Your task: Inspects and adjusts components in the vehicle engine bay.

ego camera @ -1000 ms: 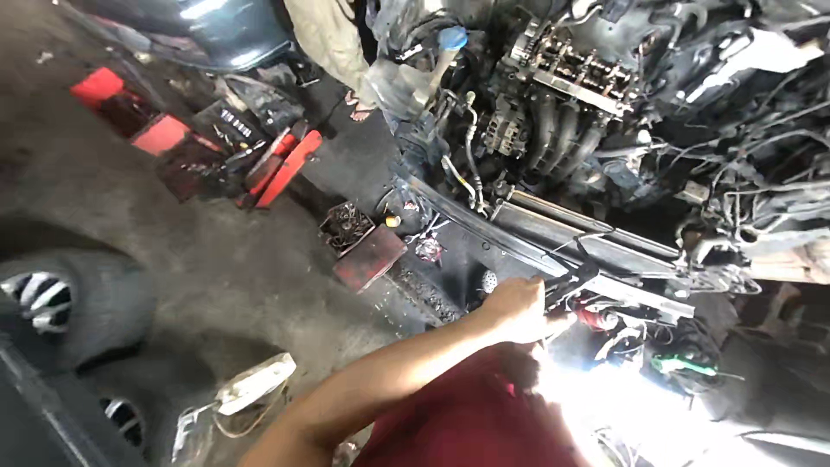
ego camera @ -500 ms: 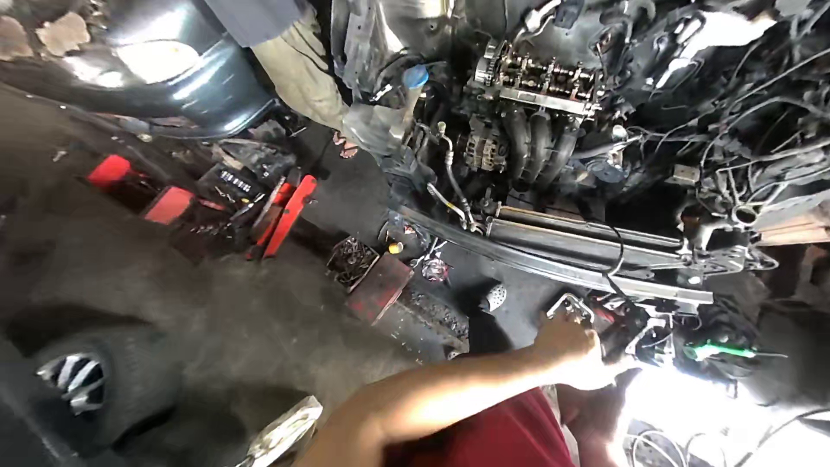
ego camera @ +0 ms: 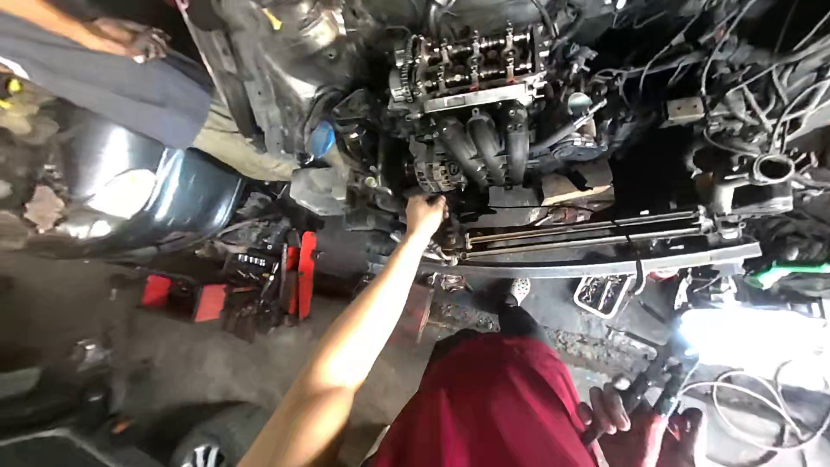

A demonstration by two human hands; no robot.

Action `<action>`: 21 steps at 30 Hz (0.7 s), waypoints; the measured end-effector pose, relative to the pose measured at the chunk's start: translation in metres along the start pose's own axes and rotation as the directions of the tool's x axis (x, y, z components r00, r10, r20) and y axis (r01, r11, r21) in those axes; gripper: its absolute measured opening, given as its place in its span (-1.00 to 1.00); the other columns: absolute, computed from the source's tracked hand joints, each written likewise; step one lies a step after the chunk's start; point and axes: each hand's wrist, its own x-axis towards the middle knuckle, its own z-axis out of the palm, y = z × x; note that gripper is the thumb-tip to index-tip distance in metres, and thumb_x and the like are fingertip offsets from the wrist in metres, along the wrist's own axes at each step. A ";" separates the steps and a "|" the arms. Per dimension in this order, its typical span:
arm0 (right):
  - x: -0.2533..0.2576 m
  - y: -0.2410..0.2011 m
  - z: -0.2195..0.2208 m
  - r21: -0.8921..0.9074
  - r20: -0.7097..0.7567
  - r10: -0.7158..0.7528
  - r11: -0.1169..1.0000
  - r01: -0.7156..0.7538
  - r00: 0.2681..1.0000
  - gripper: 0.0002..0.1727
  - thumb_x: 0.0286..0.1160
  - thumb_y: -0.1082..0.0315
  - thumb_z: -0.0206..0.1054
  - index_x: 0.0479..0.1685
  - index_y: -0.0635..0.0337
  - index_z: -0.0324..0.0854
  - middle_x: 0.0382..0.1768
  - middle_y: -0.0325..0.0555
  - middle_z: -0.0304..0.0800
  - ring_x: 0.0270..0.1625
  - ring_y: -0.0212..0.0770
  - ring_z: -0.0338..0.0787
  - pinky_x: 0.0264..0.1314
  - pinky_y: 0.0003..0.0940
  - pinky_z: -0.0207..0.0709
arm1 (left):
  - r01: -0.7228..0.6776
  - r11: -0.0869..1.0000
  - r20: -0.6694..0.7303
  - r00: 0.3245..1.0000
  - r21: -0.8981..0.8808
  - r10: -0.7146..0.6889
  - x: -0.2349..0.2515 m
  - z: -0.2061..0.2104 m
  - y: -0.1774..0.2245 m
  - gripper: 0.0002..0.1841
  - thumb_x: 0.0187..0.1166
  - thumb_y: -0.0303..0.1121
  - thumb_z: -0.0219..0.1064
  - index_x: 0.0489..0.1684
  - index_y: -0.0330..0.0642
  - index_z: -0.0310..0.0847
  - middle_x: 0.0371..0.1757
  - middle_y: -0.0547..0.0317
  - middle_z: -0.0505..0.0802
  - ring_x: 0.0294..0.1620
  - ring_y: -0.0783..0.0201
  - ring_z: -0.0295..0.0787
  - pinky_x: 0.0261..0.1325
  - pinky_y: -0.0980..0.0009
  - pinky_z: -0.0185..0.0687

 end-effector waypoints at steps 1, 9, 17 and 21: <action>0.001 -0.004 0.001 0.016 0.001 0.006 1.000 -0.006 1.000 -0.03 0.34 -0.61 0.06 0.21 0.13 0.76 -0.32 -0.16 0.83 -0.24 -0.19 0.83 -0.07 -0.11 0.73 | 0.041 0.997 -0.008 0.999 0.058 -0.041 0.020 0.008 -0.002 -0.66 0.75 -0.23 0.25 0.23 -0.33 0.68 -0.06 -0.07 0.89 -0.15 0.15 0.88 0.05 0.14 0.81; -0.011 -0.045 0.008 -0.113 -0.108 0.110 0.986 -0.122 0.988 -0.05 0.35 -0.64 0.01 0.18 0.03 0.79 -0.31 -0.17 0.85 -0.30 -0.22 0.82 -0.24 -0.23 0.70 | 0.344 0.850 -0.157 0.939 0.399 -0.306 0.074 0.058 -0.020 -0.49 0.64 -0.05 0.36 0.16 -0.44 0.70 0.31 -0.41 0.74 0.42 -0.28 0.64 0.45 -0.24 0.49; -0.017 -0.046 0.024 -0.131 -0.231 0.069 0.986 -0.101 0.971 -0.01 0.33 -0.68 -0.03 0.16 0.05 0.78 -0.29 -0.11 0.83 -0.29 -0.16 0.81 -0.26 -0.18 0.70 | 0.418 0.907 -0.151 0.895 -0.039 -0.419 0.098 0.065 -0.055 -0.20 0.56 0.10 0.45 0.59 -0.39 0.39 0.52 -0.39 0.59 0.57 -0.22 0.50 0.56 -0.21 0.39; -0.007 -0.039 0.048 -0.143 -0.262 0.020 0.988 -0.059 0.965 -0.07 0.38 -0.62 0.01 0.13 0.04 0.79 -0.31 -0.12 0.84 -0.32 -0.19 0.82 -0.30 -0.21 0.71 | 0.407 0.905 -0.075 0.905 -0.126 -0.418 0.107 0.068 -0.065 -0.27 0.62 0.09 0.37 0.60 -0.30 0.40 0.50 -0.28 0.63 0.53 -0.15 0.54 0.53 -0.19 0.45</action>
